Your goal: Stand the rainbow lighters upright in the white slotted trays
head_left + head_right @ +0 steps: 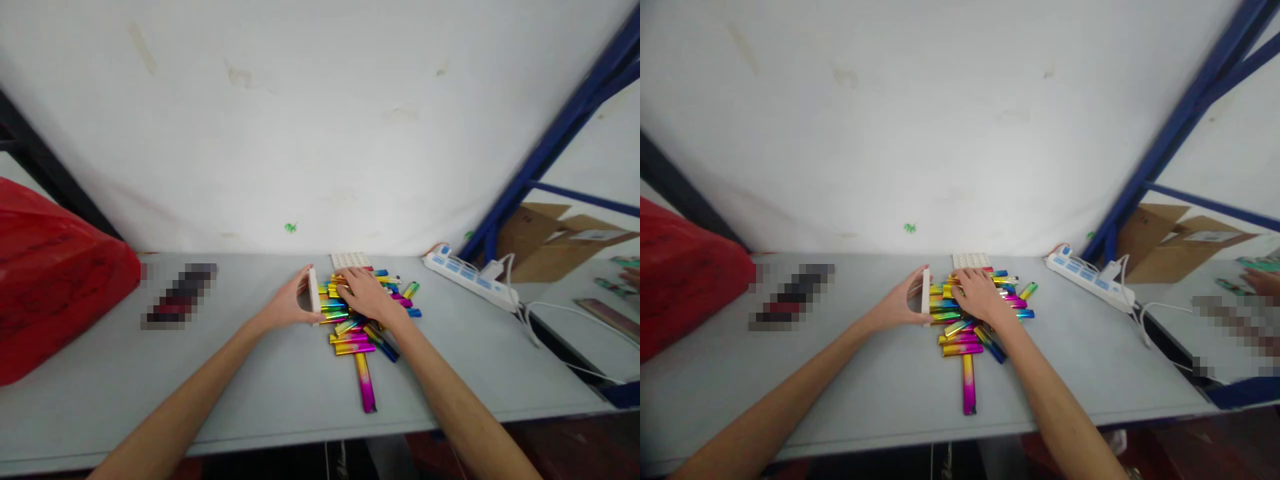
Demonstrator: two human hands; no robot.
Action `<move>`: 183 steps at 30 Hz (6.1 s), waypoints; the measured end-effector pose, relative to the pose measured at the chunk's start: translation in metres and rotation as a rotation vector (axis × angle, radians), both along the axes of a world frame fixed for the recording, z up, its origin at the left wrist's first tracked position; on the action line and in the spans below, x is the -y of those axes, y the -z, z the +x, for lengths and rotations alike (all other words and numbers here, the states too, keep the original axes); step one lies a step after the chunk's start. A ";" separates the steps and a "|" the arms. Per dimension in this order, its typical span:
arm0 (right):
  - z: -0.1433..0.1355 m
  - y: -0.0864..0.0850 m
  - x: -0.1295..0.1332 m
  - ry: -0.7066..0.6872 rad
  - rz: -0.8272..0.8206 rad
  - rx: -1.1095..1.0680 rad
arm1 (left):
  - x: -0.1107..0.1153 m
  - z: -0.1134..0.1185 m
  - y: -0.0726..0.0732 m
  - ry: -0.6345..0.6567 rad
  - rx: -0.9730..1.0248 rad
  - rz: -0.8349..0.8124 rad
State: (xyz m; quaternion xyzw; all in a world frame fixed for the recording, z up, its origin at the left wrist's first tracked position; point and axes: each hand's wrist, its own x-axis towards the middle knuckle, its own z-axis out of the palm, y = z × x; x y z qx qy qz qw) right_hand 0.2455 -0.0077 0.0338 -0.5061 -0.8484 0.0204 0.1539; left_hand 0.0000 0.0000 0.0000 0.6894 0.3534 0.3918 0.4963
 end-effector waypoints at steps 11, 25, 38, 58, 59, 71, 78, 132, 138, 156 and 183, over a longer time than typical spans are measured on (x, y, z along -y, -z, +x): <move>-0.030 0.011 0.014 -0.048 0.106 0.078 | -0.002 -0.001 0.003 0.040 0.007 0.002; -0.037 0.012 0.017 0.040 0.103 0.114 | 0.000 0.001 -0.001 0.067 0.013 0.041; -0.038 0.013 0.022 0.046 0.107 0.107 | -0.002 -0.029 -0.013 0.044 -0.142 0.099; -0.005 0.009 -0.001 0.104 0.102 -0.038 | -0.036 -0.066 0.024 -0.380 -0.778 0.384; -0.001 0.010 -0.003 0.124 0.092 -0.042 | -0.036 -0.069 0.021 -0.355 -0.781 0.389; 0.017 0.013 -0.017 0.148 -0.019 -0.013 | -0.041 -0.067 0.003 -0.320 -0.880 0.536; 0.015 0.013 -0.015 0.173 0.004 -0.025 | -0.091 -0.017 -0.001 -0.346 -0.913 0.546; 0.097 0.000 -0.022 0.146 0.051 -0.292 | -0.002 -0.061 -0.038 0.175 -0.854 0.361; 0.108 -0.004 -0.004 0.032 0.056 -0.386 | -0.018 -0.041 -0.036 0.266 -0.850 0.201; 0.166 0.022 -0.002 0.328 0.168 -0.382 | -0.027 -0.077 -0.003 -0.056 -0.780 0.530; 0.116 0.015 -0.011 0.347 0.010 -1.367 | -0.025 -0.068 0.000 -0.086 -0.732 0.585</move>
